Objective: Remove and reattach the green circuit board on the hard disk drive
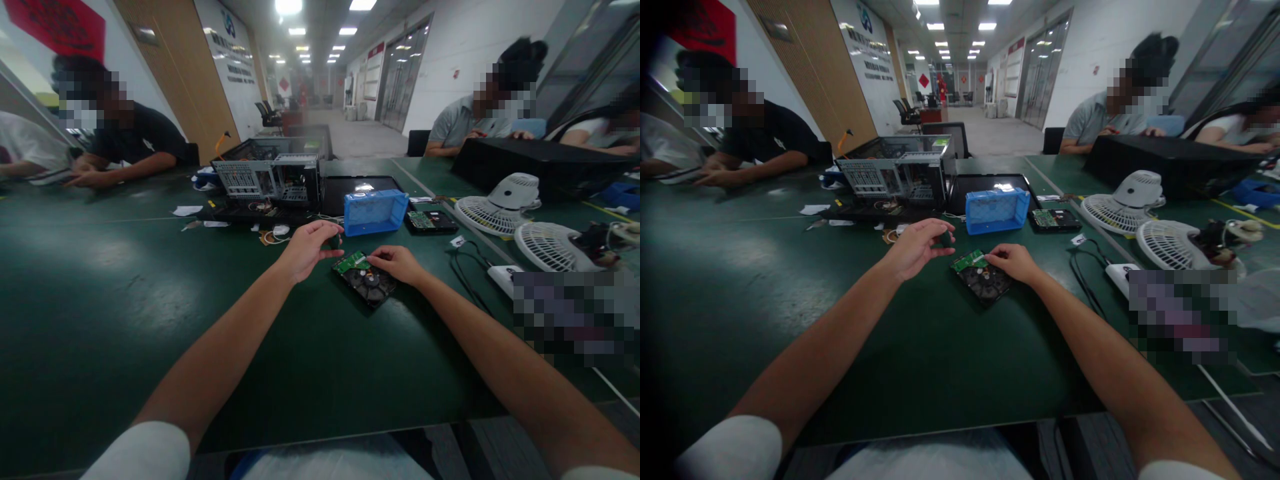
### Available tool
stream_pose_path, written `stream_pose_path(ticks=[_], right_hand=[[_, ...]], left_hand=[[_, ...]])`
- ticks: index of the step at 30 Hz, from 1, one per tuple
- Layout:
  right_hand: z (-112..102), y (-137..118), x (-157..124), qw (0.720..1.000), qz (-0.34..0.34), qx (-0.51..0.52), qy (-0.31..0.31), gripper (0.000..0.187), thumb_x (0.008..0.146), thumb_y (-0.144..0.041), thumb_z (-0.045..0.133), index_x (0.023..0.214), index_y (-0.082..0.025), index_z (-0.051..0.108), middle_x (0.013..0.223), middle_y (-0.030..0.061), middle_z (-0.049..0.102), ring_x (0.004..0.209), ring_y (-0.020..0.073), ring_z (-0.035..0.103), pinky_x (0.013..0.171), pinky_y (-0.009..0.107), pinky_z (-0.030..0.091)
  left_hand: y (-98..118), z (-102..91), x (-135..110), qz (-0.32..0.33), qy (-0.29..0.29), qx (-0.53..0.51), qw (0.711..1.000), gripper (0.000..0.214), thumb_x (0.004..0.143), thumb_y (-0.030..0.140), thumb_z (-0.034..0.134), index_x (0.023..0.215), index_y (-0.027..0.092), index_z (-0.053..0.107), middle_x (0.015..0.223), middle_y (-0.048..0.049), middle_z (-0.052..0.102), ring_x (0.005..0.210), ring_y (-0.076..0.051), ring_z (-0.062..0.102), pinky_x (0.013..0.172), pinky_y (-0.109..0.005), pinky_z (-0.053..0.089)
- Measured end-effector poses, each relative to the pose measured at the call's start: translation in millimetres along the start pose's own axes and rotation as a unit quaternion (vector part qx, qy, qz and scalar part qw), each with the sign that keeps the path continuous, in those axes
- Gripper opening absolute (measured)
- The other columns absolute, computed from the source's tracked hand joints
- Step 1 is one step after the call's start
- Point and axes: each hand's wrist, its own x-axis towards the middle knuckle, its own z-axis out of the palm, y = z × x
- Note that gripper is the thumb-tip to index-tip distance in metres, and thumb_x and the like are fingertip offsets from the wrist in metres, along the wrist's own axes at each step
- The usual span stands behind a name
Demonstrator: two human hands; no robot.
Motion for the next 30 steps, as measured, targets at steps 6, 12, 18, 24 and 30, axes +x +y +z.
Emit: stream_pose_path(ticks=[6,12,18,24,30], right_hand=[[-0.2,-0.4,0.3,1.000,-0.004,0.001,0.000,0.041,0.086,-0.061,0.067,0.092,-0.023,0.079,0.082,0.0039,0.075,0.073,0.0204,0.066,0.062,0.029,0.050],[-0.7,-0.6,-0.1,1.000,-0.004,0.004,-0.001,0.040,0.086,-0.061,0.067,0.092,-0.023,0.079,0.081,0.0039,0.075,0.072,0.0205,0.066,0.062,0.030,0.050],[-0.8,-0.7,-0.5,1.000,-0.003,0.001,0.000,0.041,0.086,-0.061,0.067,0.092,-0.022,0.079,0.081,0.0039,0.075,0.071,0.0204,0.066,0.061,0.030,0.049],[-1.3,-2.2,-0.7,1.000,-0.002,0.000,-0.003,0.041,0.086,-0.061,0.067,0.093,-0.022,0.079,0.082,0.0042,0.075,0.073,0.0207,0.066,0.062,0.030,0.050],[-1.4,-2.0,-0.8,1.000,-0.007,-0.009,0.000,0.040,0.087,-0.060,0.067,0.093,-0.022,0.079,0.082,0.0040,0.075,0.073,0.0199,0.066,0.063,0.029,0.049]], left_hand=[[0.4,-2.0,1.3,-0.022,0.001,-0.020,1.000,0.017,0.087,0.028,0.068,0.097,0.015,0.064,0.099,-0.0109,0.069,0.094,-0.021,0.067,0.075,-0.038,0.062],[-2.7,-0.8,1.5,-0.040,-0.027,-0.025,0.999,0.017,0.087,0.029,0.066,0.098,0.016,0.061,0.102,-0.0130,0.072,0.100,-0.024,0.068,0.080,-0.041,0.062],[-5.0,-1.9,2.1,-0.016,-0.033,-0.003,0.999,0.020,0.086,0.033,0.064,0.094,0.015,0.069,0.105,-0.0109,0.067,0.095,-0.021,0.064,0.071,-0.034,0.061],[-4.8,-5.2,4.0,-0.013,-0.024,0.025,0.999,0.026,0.085,0.034,0.063,0.098,0.014,0.074,0.095,-0.0104,0.065,0.090,-0.020,0.062,0.062,-0.026,0.055],[-5.5,-4.0,3.9,-0.022,-0.026,-0.023,0.999,0.023,0.086,0.031,0.062,0.100,0.015,0.069,0.096,-0.0098,0.067,0.092,-0.022,0.066,0.070,-0.034,0.060]])
